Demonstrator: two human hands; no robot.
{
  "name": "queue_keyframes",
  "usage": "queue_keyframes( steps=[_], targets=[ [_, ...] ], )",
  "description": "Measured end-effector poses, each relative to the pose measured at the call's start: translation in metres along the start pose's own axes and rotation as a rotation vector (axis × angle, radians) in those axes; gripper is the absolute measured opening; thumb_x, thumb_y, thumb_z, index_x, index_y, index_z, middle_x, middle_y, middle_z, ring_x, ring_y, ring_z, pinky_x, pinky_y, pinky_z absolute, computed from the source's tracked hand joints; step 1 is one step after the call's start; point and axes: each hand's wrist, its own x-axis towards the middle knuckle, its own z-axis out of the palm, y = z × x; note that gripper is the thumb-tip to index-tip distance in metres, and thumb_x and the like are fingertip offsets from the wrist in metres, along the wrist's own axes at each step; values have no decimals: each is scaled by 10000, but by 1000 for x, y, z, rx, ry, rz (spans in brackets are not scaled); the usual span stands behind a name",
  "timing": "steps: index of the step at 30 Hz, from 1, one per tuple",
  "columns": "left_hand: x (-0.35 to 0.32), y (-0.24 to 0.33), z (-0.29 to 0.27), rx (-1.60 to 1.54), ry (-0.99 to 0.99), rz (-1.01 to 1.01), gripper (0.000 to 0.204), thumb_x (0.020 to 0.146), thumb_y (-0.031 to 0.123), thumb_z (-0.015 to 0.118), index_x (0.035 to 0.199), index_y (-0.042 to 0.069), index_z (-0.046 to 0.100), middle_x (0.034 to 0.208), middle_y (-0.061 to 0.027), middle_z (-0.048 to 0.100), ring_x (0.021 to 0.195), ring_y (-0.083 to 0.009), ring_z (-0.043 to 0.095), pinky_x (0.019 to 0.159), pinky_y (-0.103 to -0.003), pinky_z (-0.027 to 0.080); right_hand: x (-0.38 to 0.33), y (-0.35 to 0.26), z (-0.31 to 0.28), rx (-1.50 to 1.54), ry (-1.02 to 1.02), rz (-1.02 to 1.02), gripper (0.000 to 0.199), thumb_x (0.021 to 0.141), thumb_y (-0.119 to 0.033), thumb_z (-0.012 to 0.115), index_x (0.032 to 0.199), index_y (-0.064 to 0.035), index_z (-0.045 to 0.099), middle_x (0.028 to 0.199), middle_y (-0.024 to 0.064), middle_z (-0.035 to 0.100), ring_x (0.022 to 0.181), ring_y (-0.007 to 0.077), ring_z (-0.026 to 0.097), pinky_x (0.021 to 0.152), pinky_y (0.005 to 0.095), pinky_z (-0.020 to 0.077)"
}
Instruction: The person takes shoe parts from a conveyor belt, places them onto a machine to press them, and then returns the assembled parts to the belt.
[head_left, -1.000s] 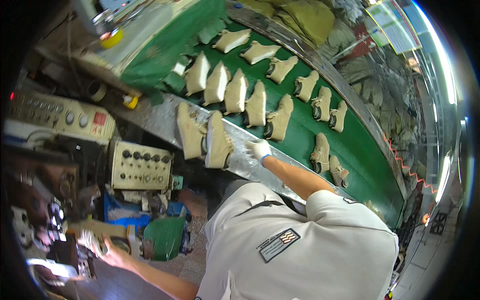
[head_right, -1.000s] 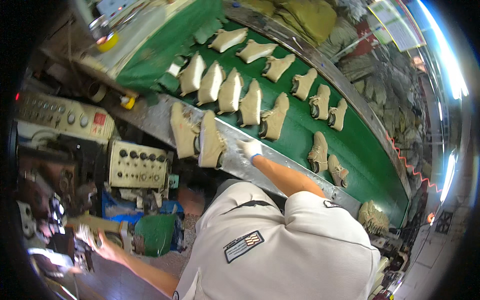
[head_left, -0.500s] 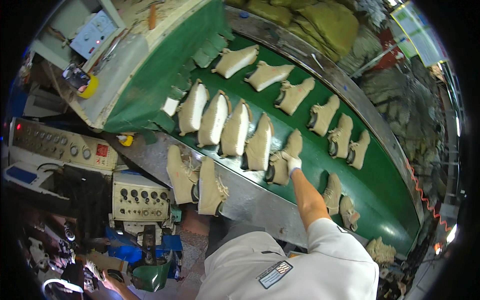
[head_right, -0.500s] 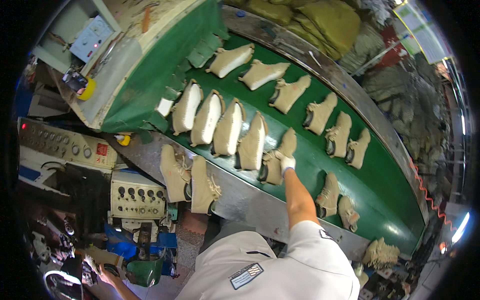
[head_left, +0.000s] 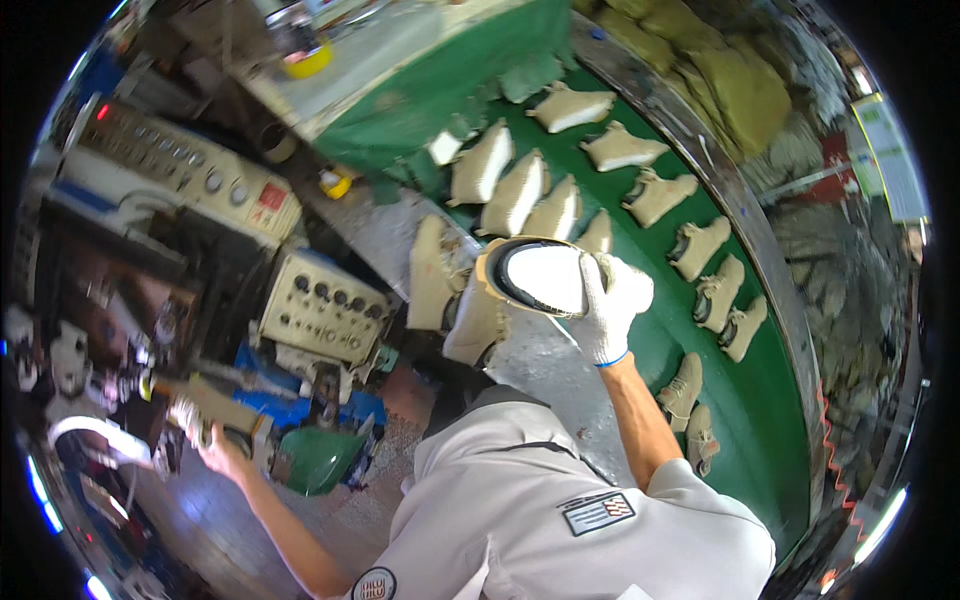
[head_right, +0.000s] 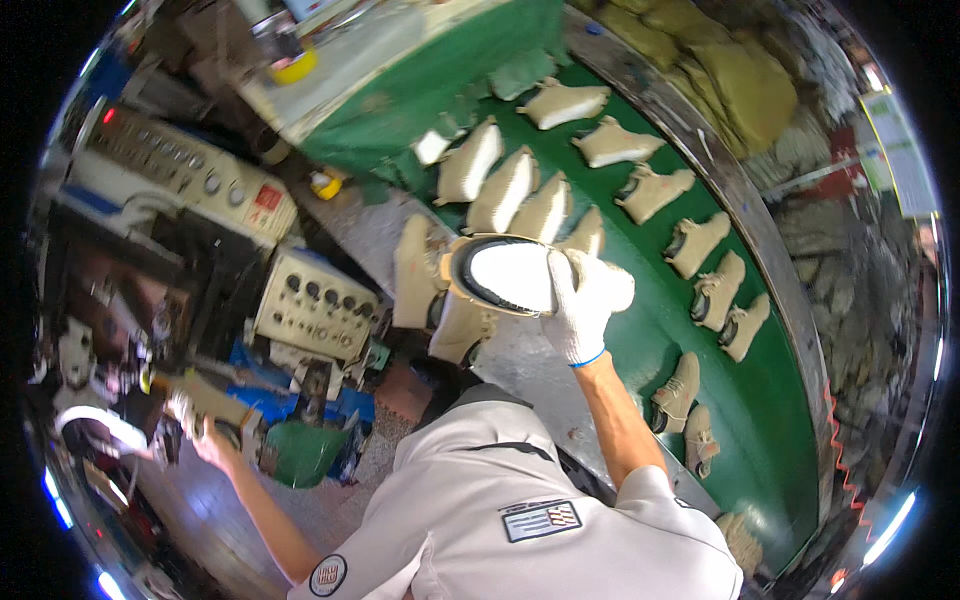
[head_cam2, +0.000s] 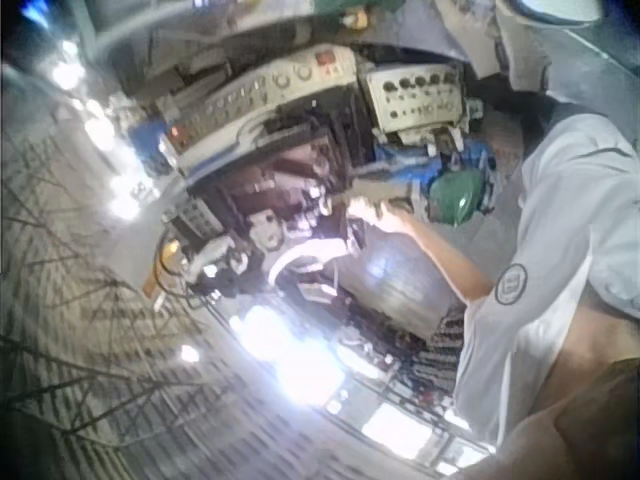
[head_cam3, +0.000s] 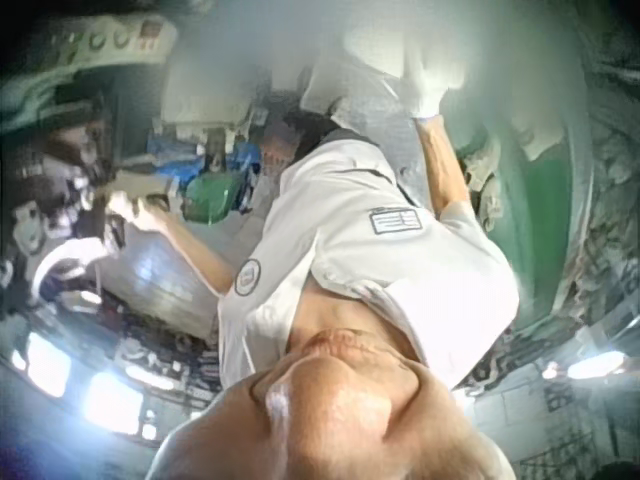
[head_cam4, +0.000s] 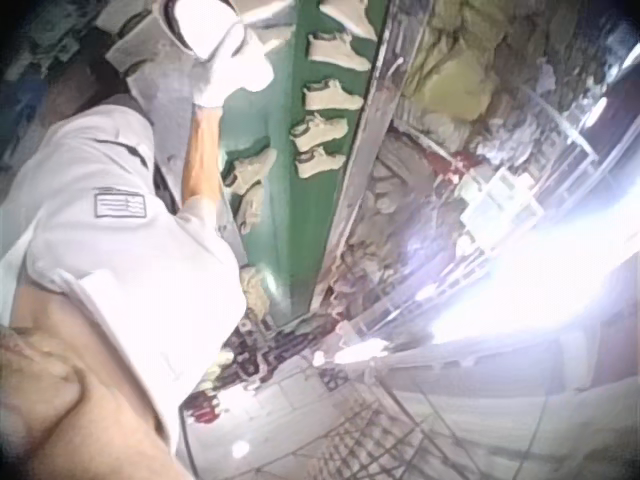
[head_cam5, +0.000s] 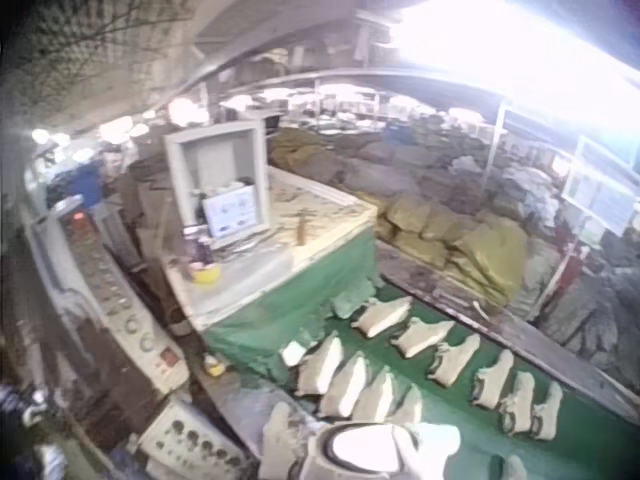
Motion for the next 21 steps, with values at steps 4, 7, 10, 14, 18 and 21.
queue_keyframes(
  steps=[4,7,10,14,18,21],
  targets=[
    [-12,30,13,-157,-40,39,568,810,71,747,1353,-11,599,1233,-106,636,1098,-225,593,978,-366,468,51,-90,-4,219,48,-161,707,609,-130,810,1291,-38,646,1195,197,646,1067,384,602,930,510,428],
    [3,8,0,-250,-80,47,526,820,69,728,1322,-11,594,1225,-96,644,1095,-207,600,981,-341,465,87,-173,-11,401,-10,-283,711,604,-84,804,1297,-43,649,1235,210,634,1108,394,594,954,507,431],
    [4,1,-19,-216,-88,-63,513,799,82,718,1292,8,599,1191,-106,667,1071,-202,623,975,-326,471,104,-241,-4,606,-78,-376,723,607,-123,857,1293,-37,646,1272,210,622,1109,403,603,959,489,460],
    [6,7,-86,91,-569,-233,593,777,71,738,1351,17,595,1205,-165,698,1085,-234,671,966,-353,505,122,-305,-5,1500,-979,52,908,575,-214,999,1355,14,594,1375,134,628,1176,235,644,1019,382,508],
    [-5,57,-79,-563,-661,-210,674,896,151,738,1497,-16,481,1438,-194,576,1299,-260,577,1089,-378,449,80,-374,76,2226,-1425,104,953,745,-443,894,1460,28,474,1344,126,650,1234,227,619,1057,408,506],
    [5,75,-52,-964,-793,-360,571,1019,259,618,1496,-22,476,1345,-147,639,1147,-191,650,943,-323,541,35,-424,132,2283,-1723,931,612,1016,-387,616,1451,23,481,1371,207,613,1184,312,649,1015,484,544]
  ],
)
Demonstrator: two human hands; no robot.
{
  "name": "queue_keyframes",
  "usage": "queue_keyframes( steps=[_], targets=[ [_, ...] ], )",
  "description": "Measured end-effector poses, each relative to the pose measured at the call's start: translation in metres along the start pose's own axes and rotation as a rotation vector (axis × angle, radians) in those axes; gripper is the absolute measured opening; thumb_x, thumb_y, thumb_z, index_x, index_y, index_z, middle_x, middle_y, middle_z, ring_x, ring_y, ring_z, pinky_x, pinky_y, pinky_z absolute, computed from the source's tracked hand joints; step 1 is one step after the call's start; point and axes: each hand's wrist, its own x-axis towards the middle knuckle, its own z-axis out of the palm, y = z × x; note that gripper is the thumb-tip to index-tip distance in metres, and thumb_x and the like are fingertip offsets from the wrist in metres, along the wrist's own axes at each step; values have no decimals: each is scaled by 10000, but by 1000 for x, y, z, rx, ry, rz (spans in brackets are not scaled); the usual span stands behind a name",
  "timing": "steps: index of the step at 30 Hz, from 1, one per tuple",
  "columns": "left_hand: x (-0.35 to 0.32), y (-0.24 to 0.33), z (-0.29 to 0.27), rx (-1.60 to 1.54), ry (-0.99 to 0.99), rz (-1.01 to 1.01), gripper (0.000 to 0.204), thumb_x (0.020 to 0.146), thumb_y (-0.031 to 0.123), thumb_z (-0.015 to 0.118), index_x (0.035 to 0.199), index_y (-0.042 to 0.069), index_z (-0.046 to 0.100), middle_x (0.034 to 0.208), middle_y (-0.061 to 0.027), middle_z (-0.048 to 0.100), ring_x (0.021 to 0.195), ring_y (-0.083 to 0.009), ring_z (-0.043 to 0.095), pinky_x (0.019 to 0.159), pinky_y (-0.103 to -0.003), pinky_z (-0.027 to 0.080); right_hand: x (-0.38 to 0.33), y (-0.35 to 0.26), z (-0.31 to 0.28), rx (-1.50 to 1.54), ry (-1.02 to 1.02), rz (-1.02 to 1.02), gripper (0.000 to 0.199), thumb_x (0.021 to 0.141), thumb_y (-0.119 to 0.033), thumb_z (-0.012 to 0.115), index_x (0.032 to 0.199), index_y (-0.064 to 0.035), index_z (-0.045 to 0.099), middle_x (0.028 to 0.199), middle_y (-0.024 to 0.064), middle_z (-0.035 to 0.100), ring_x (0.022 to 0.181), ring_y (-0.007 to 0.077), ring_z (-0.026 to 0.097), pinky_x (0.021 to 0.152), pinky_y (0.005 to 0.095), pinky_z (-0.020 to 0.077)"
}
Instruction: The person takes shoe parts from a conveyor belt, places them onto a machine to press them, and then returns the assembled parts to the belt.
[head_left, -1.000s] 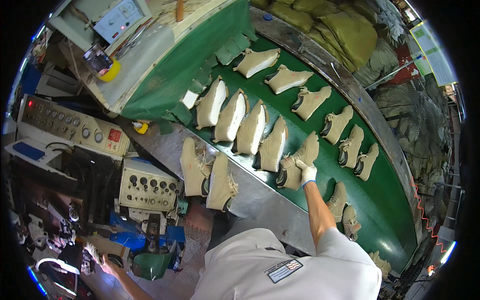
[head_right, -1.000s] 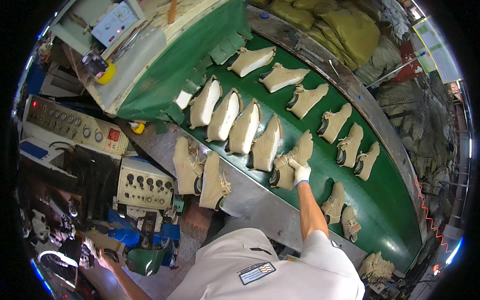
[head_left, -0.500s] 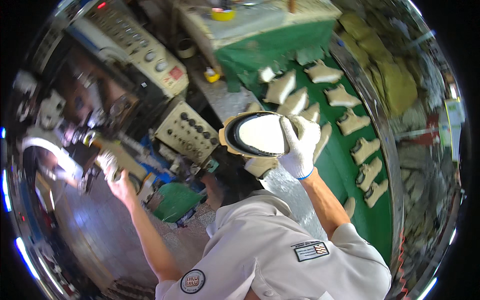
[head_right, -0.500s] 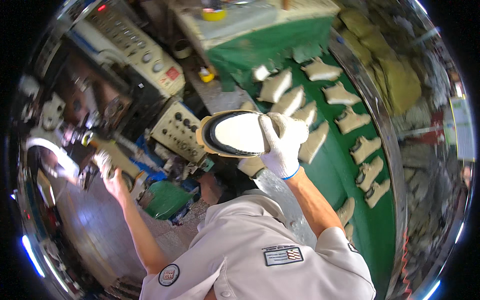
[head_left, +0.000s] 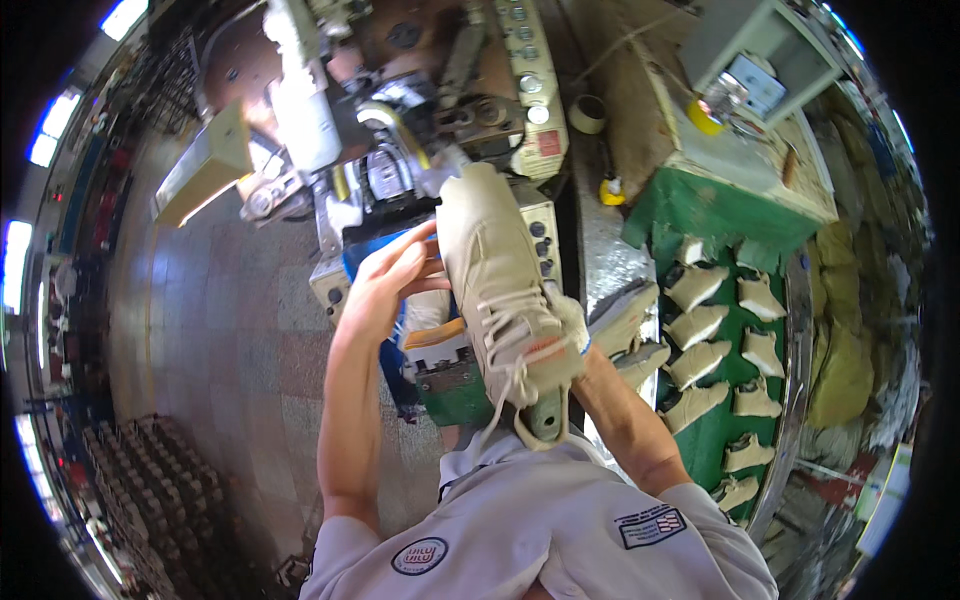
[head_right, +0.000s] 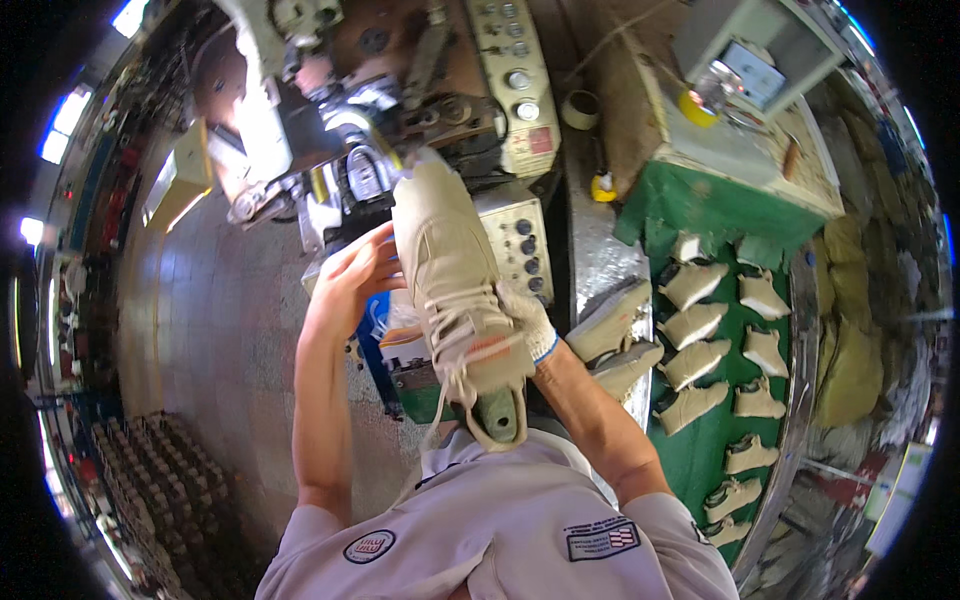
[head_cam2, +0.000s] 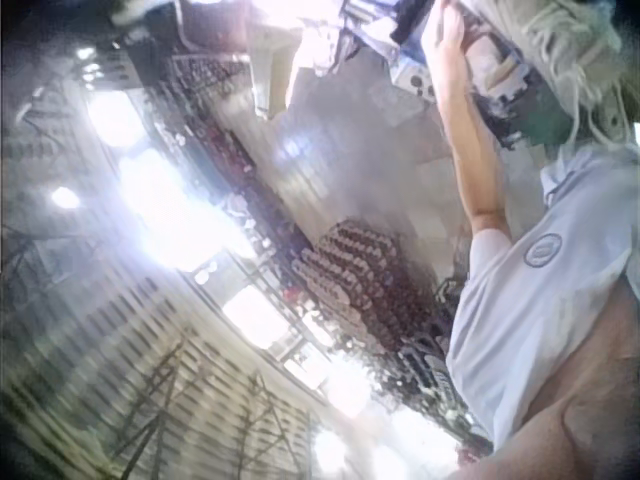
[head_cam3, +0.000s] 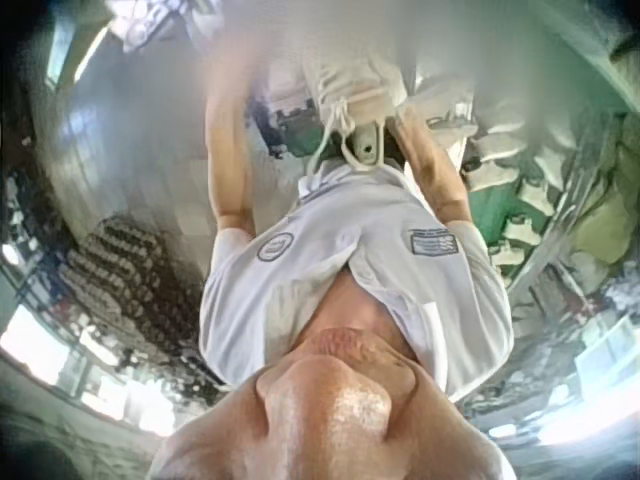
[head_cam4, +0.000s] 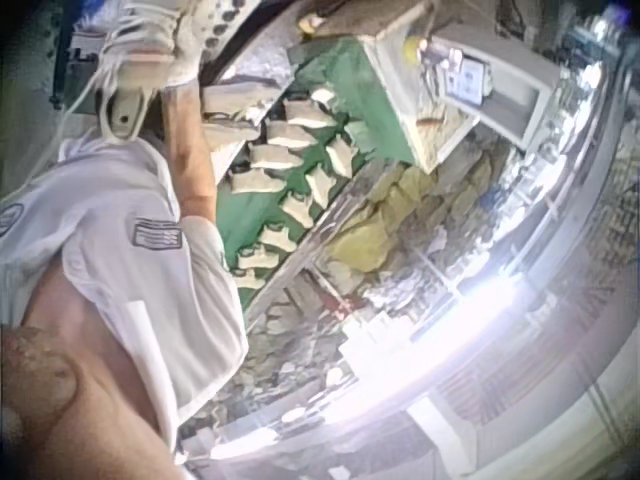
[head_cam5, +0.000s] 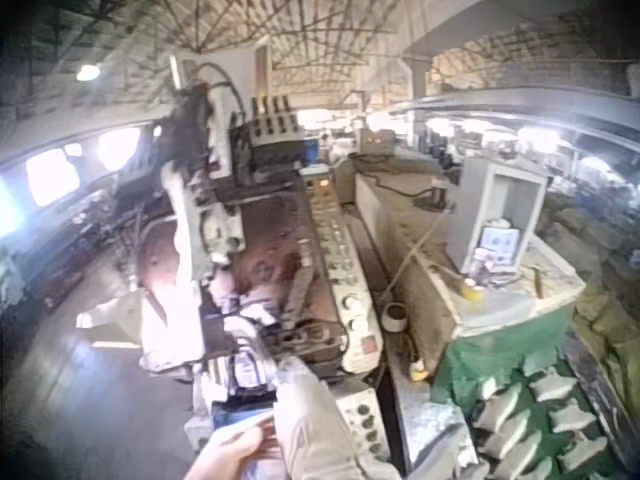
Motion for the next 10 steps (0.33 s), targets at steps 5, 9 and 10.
queue_keyframes(
  steps=[5,9,10],
  targets=[
    [28,-13,-51,122,288,-19,189,948,84,690,1101,-25,704,920,-47,725,792,-118,693,681,-263,599,65,4,12,-119,-37,-45,486,1025,-285,609,1377,43,542,1243,183,670,1075,254,679,946,399,562],
    [37,-30,-86,140,464,39,149,904,65,715,1005,-44,726,856,-84,726,713,-147,700,653,-284,607,95,9,55,-491,217,-260,421,1007,-211,638,1342,38,588,1142,131,701,994,191,702,865,303,580],
    [41,-32,-91,145,506,48,150,902,59,716,1013,-41,727,866,-89,731,722,-155,706,668,-290,611,101,8,62,-497,241,-240,485,988,-212,671,1397,23,557,1203,101,681,1041,158,655,919,297,531]
  ],
)
